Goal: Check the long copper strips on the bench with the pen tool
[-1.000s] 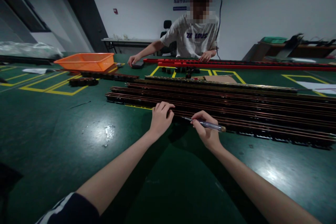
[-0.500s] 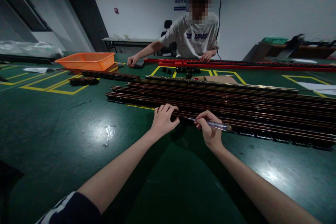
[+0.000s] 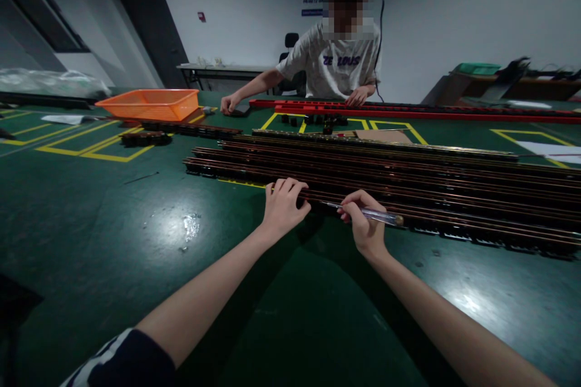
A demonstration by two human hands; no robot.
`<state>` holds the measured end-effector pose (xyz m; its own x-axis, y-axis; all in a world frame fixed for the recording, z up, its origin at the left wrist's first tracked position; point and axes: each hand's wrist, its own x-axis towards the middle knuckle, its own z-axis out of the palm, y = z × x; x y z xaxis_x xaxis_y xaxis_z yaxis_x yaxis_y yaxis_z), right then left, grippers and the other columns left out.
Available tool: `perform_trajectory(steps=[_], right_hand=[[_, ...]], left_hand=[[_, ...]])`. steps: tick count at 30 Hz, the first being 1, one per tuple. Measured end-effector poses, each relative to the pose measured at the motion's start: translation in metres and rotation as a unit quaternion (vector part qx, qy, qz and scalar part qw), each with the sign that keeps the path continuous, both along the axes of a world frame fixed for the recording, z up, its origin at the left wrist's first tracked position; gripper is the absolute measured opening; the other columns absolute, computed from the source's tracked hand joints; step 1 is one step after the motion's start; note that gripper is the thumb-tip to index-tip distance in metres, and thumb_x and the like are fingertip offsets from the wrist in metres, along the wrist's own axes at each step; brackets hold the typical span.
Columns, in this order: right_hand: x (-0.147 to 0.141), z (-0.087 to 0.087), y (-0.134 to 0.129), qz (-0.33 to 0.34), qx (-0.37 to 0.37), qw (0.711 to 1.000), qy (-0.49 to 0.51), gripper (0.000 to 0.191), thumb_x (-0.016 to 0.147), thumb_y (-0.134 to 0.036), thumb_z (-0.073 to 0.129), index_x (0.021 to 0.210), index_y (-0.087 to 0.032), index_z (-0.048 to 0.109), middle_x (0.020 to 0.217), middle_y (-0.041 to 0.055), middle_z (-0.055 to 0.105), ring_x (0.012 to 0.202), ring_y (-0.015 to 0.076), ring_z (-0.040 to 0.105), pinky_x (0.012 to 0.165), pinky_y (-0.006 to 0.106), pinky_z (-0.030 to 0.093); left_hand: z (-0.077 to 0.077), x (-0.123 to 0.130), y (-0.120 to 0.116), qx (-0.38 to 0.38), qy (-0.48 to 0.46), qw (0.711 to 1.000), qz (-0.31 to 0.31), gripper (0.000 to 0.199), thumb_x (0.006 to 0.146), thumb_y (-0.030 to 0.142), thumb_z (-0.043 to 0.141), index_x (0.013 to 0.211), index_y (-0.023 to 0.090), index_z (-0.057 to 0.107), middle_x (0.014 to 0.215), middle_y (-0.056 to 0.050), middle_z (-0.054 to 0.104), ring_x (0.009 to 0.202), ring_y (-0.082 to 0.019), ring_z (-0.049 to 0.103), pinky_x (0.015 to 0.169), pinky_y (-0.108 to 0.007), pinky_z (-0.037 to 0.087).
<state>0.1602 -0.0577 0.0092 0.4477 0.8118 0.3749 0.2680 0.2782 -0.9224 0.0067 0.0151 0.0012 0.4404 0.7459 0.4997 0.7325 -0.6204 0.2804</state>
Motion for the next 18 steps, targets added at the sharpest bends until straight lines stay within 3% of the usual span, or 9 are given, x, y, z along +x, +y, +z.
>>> perform_trajectory(steps=[10, 18], right_hand=[[0.0018, -0.0019, -0.0005, -0.009, 0.0, 1.0, -0.016, 0.009, 0.07, -0.02, 0.053, 0.062, -0.019, 0.056, 0.054, -0.0017, 0.058, 0.048, 0.0132, 0.054, 0.047, 0.026, 0.04], [0.0036, -0.0045, 0.001, 0.032, -0.008, 0.997, -0.067, 0.005, 0.072, -0.023, 0.054, 0.068, -0.019, 0.056, 0.061, -0.0008, 0.058, 0.053, 0.0137, 0.053, 0.05, 0.027, 0.04]], left_hand=[[-0.0006, -0.0006, -0.0001, 0.005, -0.002, 1.0, 0.017, 0.024, 0.079, 0.021, 0.053, 0.102, 0.022, 0.059, 0.105, -0.004, 0.063, 0.102, -0.024, 0.051, 0.09, -0.042, 0.033], [-0.0054, 0.0003, 0.001, 0.041, 0.031, 0.999, 0.001, 0.029, 0.079, 0.014, 0.05, 0.106, 0.02, 0.059, 0.107, -0.006, 0.062, 0.105, -0.024, 0.051, 0.095, -0.043, 0.03]])
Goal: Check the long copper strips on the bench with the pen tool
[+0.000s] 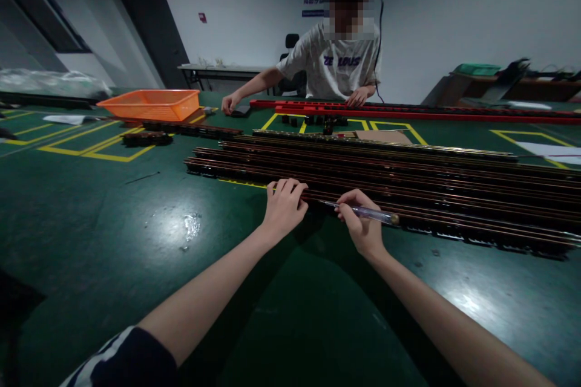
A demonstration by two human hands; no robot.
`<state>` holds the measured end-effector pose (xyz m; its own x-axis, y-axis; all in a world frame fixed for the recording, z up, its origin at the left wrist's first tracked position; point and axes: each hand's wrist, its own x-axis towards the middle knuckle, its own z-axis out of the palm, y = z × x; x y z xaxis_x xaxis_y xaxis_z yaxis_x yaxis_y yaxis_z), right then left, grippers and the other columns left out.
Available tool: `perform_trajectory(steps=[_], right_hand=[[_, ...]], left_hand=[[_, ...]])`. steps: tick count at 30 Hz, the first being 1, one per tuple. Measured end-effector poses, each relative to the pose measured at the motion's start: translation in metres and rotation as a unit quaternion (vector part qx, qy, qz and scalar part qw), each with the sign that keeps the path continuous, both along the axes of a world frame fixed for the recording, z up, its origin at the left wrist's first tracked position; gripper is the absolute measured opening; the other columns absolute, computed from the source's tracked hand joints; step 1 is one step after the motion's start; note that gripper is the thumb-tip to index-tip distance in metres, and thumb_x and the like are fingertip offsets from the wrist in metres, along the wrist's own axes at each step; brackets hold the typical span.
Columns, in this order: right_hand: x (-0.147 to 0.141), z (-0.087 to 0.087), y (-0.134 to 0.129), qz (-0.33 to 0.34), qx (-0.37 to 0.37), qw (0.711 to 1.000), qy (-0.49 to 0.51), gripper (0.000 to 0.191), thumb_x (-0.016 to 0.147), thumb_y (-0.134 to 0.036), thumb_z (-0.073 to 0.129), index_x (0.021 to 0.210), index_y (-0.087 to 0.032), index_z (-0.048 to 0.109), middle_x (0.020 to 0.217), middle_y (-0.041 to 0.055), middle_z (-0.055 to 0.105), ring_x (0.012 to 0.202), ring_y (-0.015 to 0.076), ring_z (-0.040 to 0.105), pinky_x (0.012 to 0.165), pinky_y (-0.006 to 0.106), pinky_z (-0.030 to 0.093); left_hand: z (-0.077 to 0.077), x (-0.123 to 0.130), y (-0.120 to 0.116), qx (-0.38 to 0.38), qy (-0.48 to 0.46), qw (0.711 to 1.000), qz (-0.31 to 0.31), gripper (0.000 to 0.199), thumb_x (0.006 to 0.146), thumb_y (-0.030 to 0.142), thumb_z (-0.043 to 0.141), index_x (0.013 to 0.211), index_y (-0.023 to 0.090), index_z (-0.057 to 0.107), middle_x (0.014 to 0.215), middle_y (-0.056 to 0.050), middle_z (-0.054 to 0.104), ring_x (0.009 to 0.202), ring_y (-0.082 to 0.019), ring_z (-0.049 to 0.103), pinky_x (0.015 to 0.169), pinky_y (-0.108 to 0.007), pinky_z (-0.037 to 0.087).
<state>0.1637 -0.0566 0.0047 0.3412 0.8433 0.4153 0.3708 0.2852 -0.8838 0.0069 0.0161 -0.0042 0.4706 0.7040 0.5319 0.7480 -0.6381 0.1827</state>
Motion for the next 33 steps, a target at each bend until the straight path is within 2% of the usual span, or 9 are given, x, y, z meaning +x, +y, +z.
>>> perform_trajectory(steps=[10, 33], right_hand=[[-0.0012, -0.0004, 0.0006, 0.012, 0.006, 1.0, 0.02, 0.007, 0.075, -0.026, 0.056, 0.073, -0.019, 0.056, 0.068, -0.0002, 0.056, 0.059, 0.0128, 0.052, 0.054, 0.026, 0.042], [-0.0019, -0.0005, 0.0008, 0.02, 0.009, 0.999, 0.036, 0.006, 0.076, -0.025, 0.055, 0.075, -0.019, 0.055, 0.067, 0.0, 0.06, 0.055, 0.0119, 0.055, 0.048, 0.024, 0.042]], left_hand=[[-0.0003, -0.0009, 0.0017, -0.034, 0.012, 0.999, -0.008, 0.028, 0.082, 0.015, 0.047, 0.107, 0.018, 0.058, 0.107, -0.007, 0.06, 0.103, -0.023, 0.05, 0.09, -0.04, 0.036], [0.0, -0.0003, 0.0005, -0.025, 0.023, 0.999, -0.008, 0.03, 0.083, 0.013, 0.044, 0.11, 0.02, 0.057, 0.109, -0.007, 0.059, 0.105, -0.023, 0.05, 0.093, -0.042, 0.034]])
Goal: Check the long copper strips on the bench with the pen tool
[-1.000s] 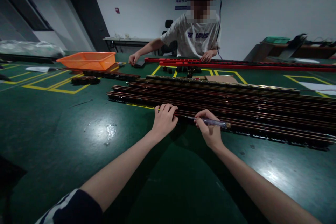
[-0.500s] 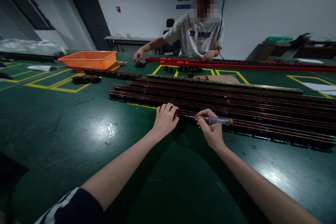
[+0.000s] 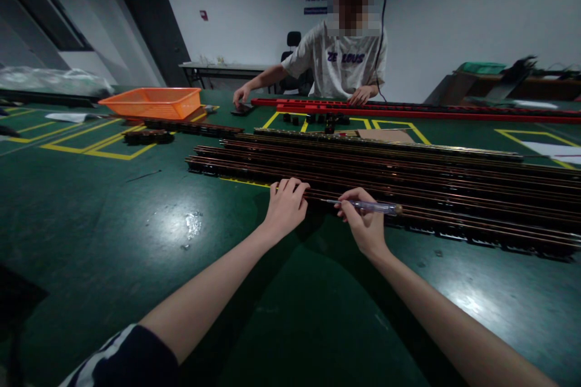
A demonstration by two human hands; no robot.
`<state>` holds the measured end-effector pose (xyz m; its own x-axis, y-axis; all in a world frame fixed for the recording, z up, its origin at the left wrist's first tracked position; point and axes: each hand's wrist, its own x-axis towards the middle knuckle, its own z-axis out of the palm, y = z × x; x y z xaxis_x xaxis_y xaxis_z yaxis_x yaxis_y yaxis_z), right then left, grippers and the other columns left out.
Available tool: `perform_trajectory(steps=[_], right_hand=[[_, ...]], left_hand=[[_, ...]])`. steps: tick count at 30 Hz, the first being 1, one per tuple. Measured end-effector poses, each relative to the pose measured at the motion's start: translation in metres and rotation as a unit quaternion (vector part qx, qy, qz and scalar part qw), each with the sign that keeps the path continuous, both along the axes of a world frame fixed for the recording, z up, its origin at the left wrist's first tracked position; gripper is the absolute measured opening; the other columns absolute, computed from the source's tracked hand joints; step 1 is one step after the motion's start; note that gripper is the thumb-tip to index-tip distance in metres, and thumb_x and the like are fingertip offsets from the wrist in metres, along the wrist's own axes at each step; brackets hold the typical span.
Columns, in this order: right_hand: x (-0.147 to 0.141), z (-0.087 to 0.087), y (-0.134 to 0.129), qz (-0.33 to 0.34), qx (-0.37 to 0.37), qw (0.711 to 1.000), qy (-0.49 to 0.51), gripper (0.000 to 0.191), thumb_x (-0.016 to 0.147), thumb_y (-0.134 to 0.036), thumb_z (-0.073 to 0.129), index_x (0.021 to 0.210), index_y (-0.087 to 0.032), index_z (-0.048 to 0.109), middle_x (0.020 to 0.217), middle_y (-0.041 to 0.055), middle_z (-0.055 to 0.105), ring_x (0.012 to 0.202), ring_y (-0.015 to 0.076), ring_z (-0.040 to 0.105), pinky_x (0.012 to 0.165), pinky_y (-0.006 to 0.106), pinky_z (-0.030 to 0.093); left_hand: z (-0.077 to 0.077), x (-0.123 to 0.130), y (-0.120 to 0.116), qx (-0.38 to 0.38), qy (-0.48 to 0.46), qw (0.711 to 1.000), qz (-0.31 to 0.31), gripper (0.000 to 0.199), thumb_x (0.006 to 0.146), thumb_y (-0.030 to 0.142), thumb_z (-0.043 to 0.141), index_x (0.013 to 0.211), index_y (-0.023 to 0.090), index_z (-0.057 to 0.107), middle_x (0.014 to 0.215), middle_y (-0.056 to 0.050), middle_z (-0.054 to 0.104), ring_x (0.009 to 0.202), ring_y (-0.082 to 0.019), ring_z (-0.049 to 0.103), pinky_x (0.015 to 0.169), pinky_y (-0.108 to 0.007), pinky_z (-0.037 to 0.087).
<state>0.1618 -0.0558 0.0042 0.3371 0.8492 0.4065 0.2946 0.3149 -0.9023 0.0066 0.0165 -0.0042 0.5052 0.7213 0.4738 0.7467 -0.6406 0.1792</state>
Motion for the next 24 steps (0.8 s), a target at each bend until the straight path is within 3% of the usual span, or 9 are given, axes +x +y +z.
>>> perform_trajectory(steps=[7, 13, 24], right_hand=[[-0.0008, 0.0013, -0.0004, -0.004, -0.002, 1.0, -0.005, 0.005, 0.076, -0.024, 0.055, 0.076, -0.019, 0.055, 0.067, -0.0002, 0.06, 0.055, 0.0121, 0.055, 0.049, 0.024, 0.042], [-0.0003, 0.0016, -0.0008, 0.001, 0.003, 1.0, -0.013, 0.005, 0.077, -0.024, 0.055, 0.076, -0.019, 0.055, 0.067, -0.0003, 0.059, 0.057, 0.0123, 0.055, 0.051, 0.025, 0.043], [-0.0005, 0.0005, -0.0016, -0.027, 0.019, 0.998, -0.046, 0.003, 0.075, -0.021, 0.054, 0.074, -0.019, 0.054, 0.066, -0.0003, 0.058, 0.056, 0.0127, 0.054, 0.052, 0.026, 0.043]], left_hand=[[0.0, -0.0004, 0.0014, 0.014, 0.002, 1.0, -0.025, 0.033, 0.083, 0.011, 0.042, 0.113, 0.014, 0.057, 0.107, -0.009, 0.059, 0.103, -0.023, 0.051, 0.097, -0.038, 0.036], [-0.0002, -0.0007, 0.0018, 0.019, 0.005, 0.999, -0.028, 0.034, 0.083, 0.01, 0.042, 0.113, 0.016, 0.057, 0.108, -0.009, 0.059, 0.106, -0.023, 0.051, 0.105, -0.042, 0.032], [-0.0013, -0.0001, 0.0022, 0.03, 0.011, 0.999, -0.024, 0.033, 0.084, 0.011, 0.044, 0.113, 0.014, 0.058, 0.109, -0.008, 0.061, 0.106, -0.023, 0.052, 0.106, -0.042, 0.031]])
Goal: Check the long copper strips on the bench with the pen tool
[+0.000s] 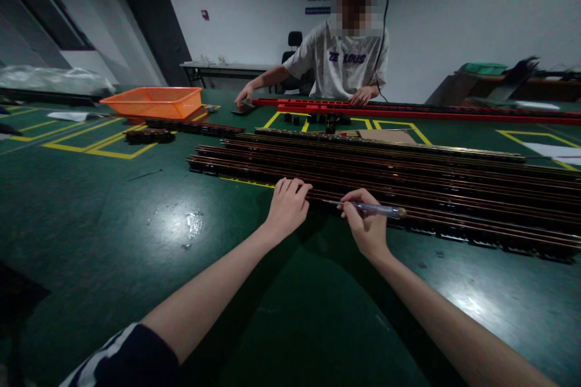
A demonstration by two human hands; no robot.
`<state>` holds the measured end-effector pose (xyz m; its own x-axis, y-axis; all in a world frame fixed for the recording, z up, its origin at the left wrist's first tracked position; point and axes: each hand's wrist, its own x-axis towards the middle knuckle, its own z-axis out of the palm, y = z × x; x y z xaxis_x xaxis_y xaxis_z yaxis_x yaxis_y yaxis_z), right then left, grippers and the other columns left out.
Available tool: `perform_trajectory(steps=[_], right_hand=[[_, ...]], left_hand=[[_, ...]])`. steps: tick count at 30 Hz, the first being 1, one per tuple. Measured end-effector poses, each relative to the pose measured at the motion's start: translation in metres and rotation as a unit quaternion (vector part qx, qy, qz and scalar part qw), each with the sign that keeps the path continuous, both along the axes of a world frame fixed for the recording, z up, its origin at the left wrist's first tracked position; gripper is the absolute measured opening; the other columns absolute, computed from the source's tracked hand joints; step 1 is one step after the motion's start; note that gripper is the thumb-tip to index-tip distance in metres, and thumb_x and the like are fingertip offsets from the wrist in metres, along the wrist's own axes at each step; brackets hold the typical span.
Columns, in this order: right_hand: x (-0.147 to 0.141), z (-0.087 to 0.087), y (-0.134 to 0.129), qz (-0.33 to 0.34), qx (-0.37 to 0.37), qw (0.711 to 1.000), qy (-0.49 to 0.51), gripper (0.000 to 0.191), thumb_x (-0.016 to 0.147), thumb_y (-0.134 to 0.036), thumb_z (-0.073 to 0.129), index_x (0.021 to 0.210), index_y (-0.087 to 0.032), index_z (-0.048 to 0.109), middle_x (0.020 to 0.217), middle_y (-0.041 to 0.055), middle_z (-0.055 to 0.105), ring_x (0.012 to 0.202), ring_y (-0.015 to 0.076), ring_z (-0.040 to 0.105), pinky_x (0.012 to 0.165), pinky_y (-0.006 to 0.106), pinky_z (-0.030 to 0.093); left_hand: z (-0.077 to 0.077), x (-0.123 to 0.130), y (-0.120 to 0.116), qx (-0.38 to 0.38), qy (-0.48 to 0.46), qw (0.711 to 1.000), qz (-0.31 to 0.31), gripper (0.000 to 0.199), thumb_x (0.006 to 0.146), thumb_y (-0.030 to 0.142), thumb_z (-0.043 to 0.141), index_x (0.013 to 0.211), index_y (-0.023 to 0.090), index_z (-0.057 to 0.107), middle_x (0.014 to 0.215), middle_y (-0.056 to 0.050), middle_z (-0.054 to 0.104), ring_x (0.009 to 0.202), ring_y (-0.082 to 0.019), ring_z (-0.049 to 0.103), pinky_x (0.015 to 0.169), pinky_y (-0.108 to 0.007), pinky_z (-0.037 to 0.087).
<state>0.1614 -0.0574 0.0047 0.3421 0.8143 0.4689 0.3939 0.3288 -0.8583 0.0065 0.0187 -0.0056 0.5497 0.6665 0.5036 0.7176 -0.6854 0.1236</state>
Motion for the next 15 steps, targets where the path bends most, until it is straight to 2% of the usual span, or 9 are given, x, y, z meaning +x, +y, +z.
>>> perform_trajectory(steps=[10, 15], right_hand=[[0.0007, -0.0022, 0.0003, -0.029, 0.015, 0.999, 0.017, 0.004, 0.075, -0.021, 0.053, 0.071, -0.019, 0.054, 0.064, -0.0003, 0.056, 0.055, 0.0131, 0.052, 0.051, 0.027, 0.042], [0.001, 0.0021, -0.0007, 0.022, -0.001, 1.0, -0.018, 0.006, 0.076, -0.023, 0.053, 0.077, -0.019, 0.058, 0.068, 0.0011, 0.061, 0.058, 0.0142, 0.056, 0.054, 0.028, 0.044]], left_hand=[[-0.0023, -0.0003, 0.0005, 0.007, -0.005, 1.0, 0.009, 0.034, 0.083, 0.009, 0.043, 0.113, 0.015, 0.058, 0.109, -0.008, 0.061, 0.106, -0.022, 0.053, 0.106, -0.043, 0.03], [-0.0009, 0.0, 0.0003, 0.004, -0.003, 1.0, 0.008, 0.035, 0.083, 0.009, 0.043, 0.114, 0.015, 0.058, 0.109, -0.008, 0.061, 0.106, -0.022, 0.052, 0.106, -0.042, 0.03]])
